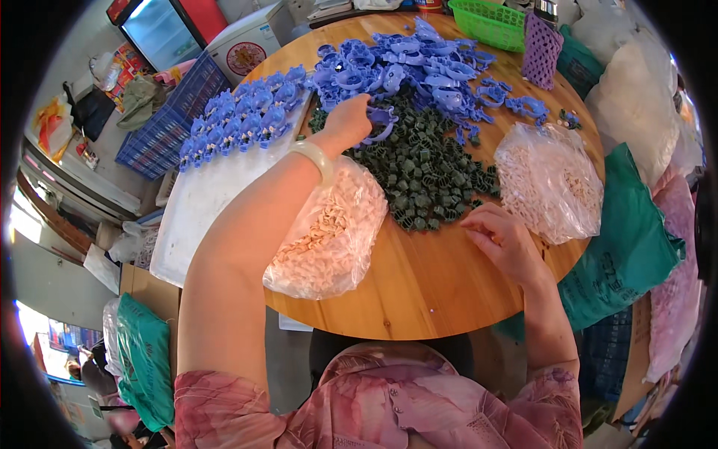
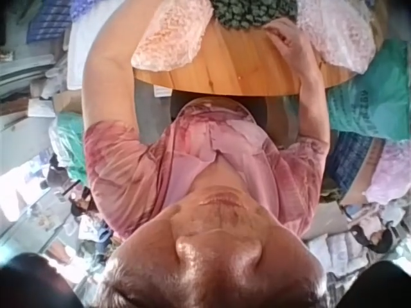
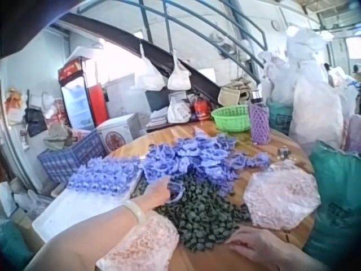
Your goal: Assembling small blue and green plastic toy components at a circular table.
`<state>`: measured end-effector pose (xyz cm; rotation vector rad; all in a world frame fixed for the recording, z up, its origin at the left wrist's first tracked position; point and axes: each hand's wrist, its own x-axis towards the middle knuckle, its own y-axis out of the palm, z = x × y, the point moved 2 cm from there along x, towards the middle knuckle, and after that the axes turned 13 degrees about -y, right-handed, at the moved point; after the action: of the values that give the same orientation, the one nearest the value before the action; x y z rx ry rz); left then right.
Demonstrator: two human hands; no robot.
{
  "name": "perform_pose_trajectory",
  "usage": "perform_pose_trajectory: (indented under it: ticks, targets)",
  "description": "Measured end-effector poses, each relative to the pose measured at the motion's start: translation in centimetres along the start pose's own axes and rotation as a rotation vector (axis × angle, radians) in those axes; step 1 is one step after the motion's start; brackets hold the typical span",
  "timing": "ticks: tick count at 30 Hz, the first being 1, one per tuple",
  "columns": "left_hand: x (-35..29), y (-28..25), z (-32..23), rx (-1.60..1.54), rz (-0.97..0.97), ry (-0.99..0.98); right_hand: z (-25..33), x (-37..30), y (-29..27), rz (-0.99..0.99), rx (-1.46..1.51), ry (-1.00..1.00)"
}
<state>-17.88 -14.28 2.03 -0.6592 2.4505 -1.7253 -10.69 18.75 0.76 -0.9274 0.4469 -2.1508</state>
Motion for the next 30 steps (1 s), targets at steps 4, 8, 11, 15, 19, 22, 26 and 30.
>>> perform_pose_trajectory:
  ticks: [4, 8, 11, 15, 19, 22, 26, 30]
  targets:
    - [0.4, -0.5, 0.7, 0.032, -0.080, 0.150, -0.1, 0.1, 0.1, 0.015, 0.004, -0.023]
    - [-0.5, 0.1, -0.2, 0.021, -0.176, 0.276, -0.2, -0.2, 0.1, -0.008, 0.006, -0.006]
    - [-0.8, 0.2, -1.0, 0.097, -0.046, 0.170, -0.4, -0.3, 0.2, -0.016, 0.007, -0.018]
    - [-1.3, -2.0, -2.3, 0.104, -0.432, 0.381, -0.5, -0.2, 0.2, -0.003, -0.018, 0.012]
    - [-5.3, -5.6, -8.5, 0.124, -0.582, 0.650, -1.0, -0.5, -0.2, -0.145, 0.123, 0.194]
    - [-10.1, -4.3, -11.9, 0.046, -0.415, 0.646, -0.8, -0.3, -0.3, -0.337, 0.391, 0.067]
    - [-15.0, -0.5, -12.9, -0.166, -0.060, 0.395, -0.7, -0.3, -0.1, -0.345, 0.334, 0.212]
    - [-17.2, 0.3, -11.6, -0.612, 0.370, 0.084, -0.7, -0.1, -0.8, -0.336, 0.409, 0.237]
